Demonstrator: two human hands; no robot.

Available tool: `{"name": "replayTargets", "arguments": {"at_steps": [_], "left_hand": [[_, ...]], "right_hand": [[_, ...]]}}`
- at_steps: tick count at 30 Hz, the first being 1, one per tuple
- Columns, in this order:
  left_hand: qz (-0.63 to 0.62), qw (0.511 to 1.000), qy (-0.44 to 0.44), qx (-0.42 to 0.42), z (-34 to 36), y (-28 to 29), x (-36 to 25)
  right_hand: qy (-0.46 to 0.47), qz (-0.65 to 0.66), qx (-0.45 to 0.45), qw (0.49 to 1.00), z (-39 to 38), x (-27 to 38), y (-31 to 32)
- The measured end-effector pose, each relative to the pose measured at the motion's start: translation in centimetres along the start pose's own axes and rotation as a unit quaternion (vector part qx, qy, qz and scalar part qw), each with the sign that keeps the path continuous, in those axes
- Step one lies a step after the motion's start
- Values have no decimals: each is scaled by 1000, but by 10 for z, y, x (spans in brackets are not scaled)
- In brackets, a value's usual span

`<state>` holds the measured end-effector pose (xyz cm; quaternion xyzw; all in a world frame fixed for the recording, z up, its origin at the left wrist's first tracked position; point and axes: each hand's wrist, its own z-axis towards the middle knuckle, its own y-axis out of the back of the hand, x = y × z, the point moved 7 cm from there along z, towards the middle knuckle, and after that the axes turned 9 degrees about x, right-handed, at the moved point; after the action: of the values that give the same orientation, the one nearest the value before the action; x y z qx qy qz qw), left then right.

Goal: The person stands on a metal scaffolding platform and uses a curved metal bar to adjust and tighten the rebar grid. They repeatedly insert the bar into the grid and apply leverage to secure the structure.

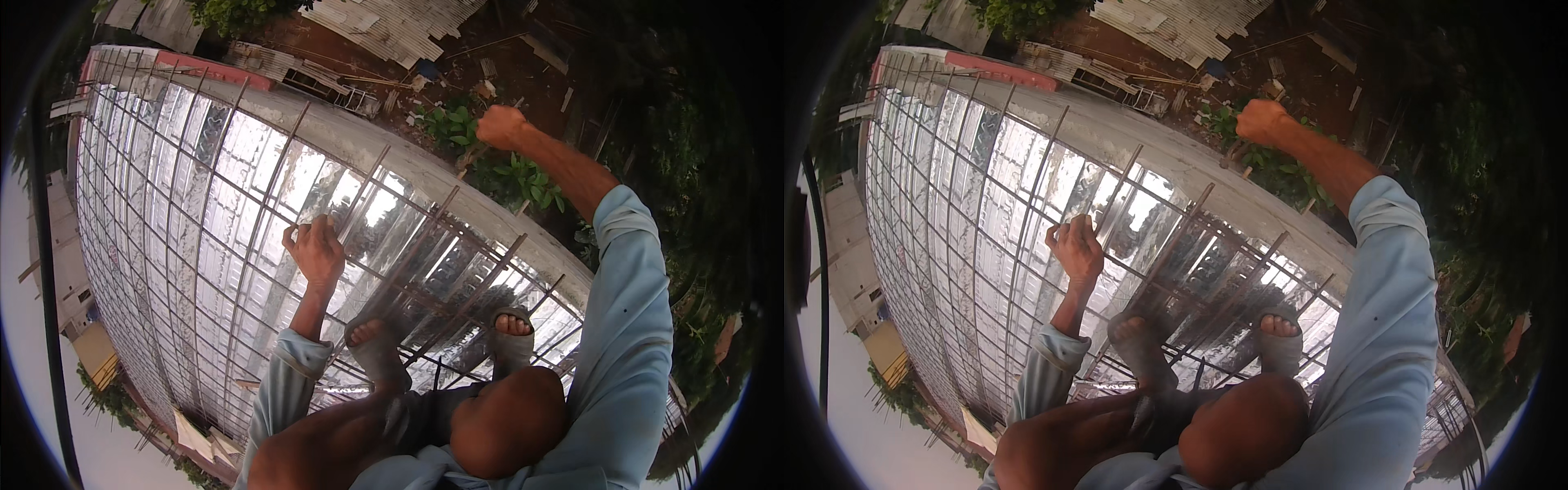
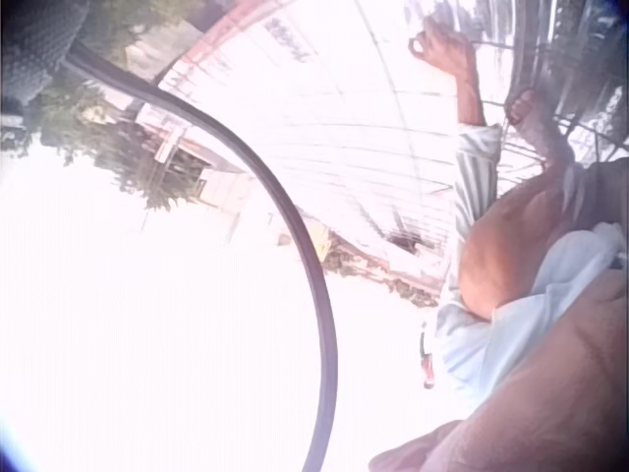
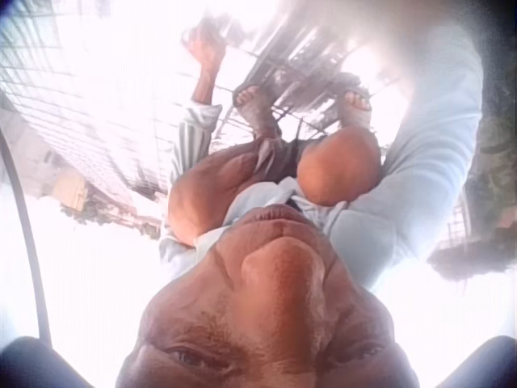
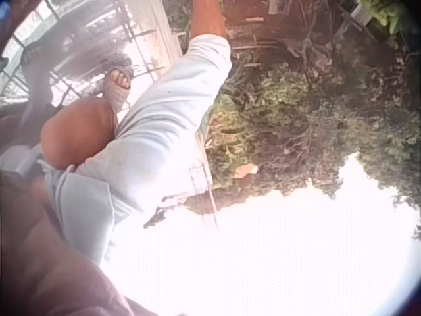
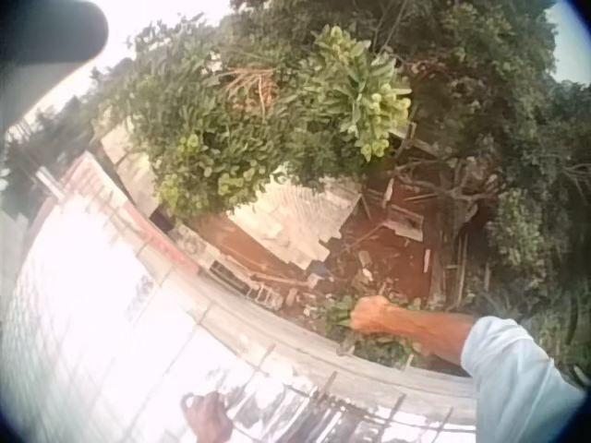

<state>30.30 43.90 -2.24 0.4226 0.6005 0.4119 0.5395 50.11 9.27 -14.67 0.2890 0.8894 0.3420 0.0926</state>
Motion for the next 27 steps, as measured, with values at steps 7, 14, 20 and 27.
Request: {"name": "replayTargets", "arguments": {"at_steps": [7,14,20,27], "left_hand": [[25,1000,2,-16,-6,0,2],[47,998,-14,-27,-6,-6,4],[47,999,-16,-21,-6,-11,8],[45,999,-19,-19,-6,-10,6]], "right_hand": [[-153,514,-343,772,-27,4,46],[-122,364,-236,893,-25,-25,57],[19,158,-70,985,-38,45,-29],[-258,524,-283,760,-83,-32,-43]]}}
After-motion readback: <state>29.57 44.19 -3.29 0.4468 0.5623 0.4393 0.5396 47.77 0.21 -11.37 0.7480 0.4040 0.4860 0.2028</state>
